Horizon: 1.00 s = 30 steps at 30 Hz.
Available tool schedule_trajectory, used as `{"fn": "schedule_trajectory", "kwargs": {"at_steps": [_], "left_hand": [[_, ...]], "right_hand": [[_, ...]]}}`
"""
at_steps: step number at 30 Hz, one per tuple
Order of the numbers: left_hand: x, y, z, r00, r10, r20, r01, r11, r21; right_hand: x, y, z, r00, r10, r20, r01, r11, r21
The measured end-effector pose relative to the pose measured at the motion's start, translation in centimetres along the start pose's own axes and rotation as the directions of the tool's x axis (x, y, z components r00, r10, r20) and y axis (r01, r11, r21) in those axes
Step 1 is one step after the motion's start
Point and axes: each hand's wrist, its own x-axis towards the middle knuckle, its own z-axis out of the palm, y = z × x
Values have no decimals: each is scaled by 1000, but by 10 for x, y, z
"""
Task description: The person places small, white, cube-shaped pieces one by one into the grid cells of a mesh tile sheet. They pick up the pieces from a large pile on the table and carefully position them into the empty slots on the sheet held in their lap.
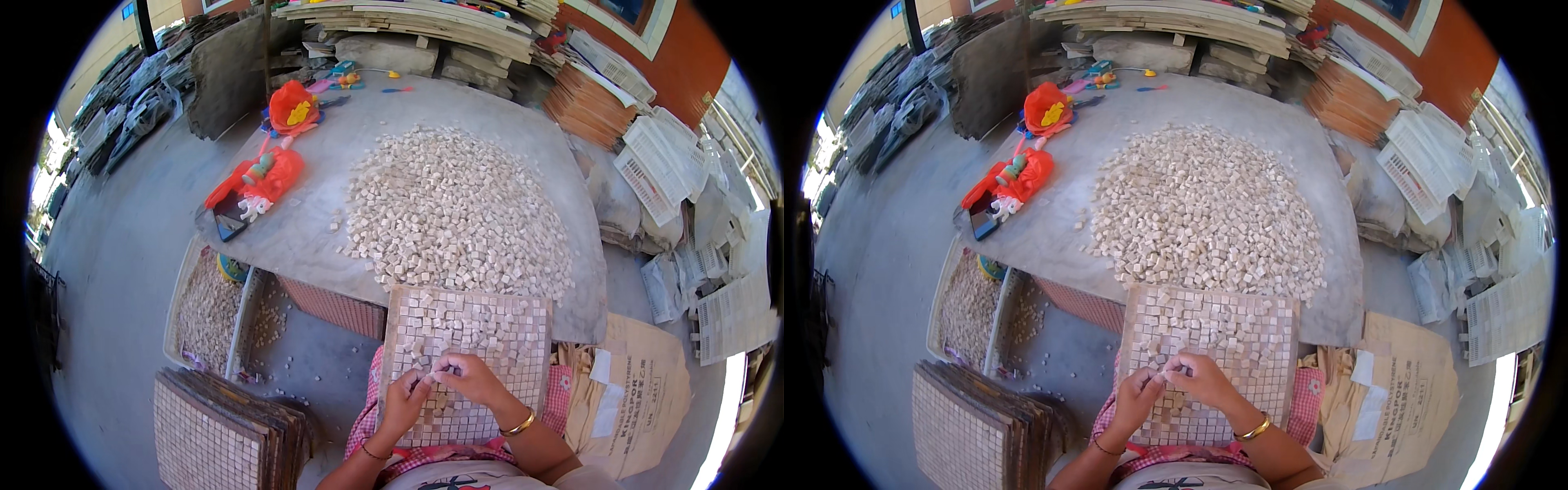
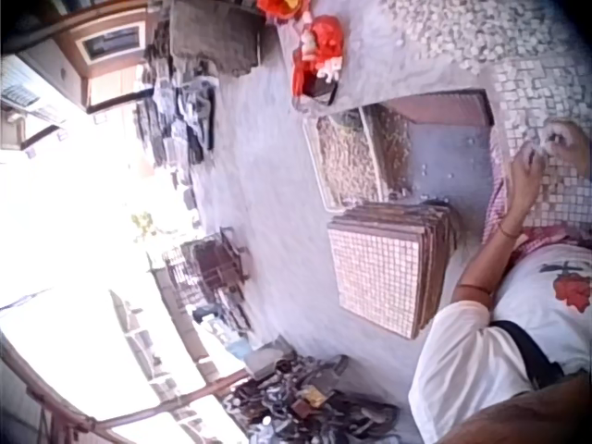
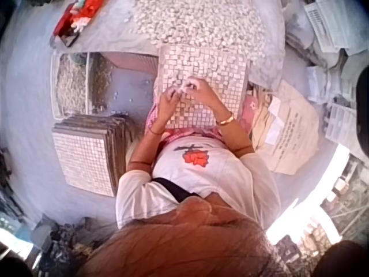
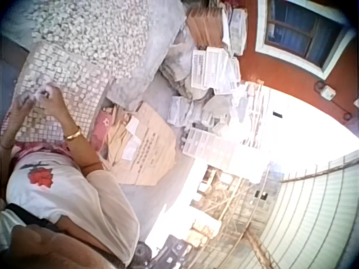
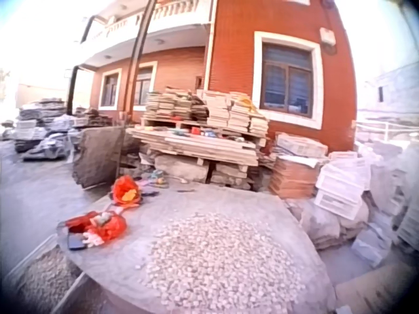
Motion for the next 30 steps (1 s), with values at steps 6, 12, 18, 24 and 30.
{"fn": "schedule_trajectory", "kwargs": {"at_steps": [6,12,18,24,30], "left_hand": [[-1,-9,-4,1000,-19,-1,19,998,-61],[-2,-9,-7,998,-53,-20,51,992,-115],[-5,-19,-12,996,-64,-68,51,984,-171],[-2,-19,-14,996,-52,-65,42,988,-151],[-2,-14,-18,994,-89,-56,73,968,-238]], "right_hand": [[5,-10,4,996,-20,-92,0,976,-217],[44,-11,-1,949,-274,-156,119,769,-629],[54,-4,3,975,-191,-116,43,671,-740],[53,1,2,970,-211,-122,51,665,-745],[58,-14,-20,955,-236,-180,73,774,-628]]}}
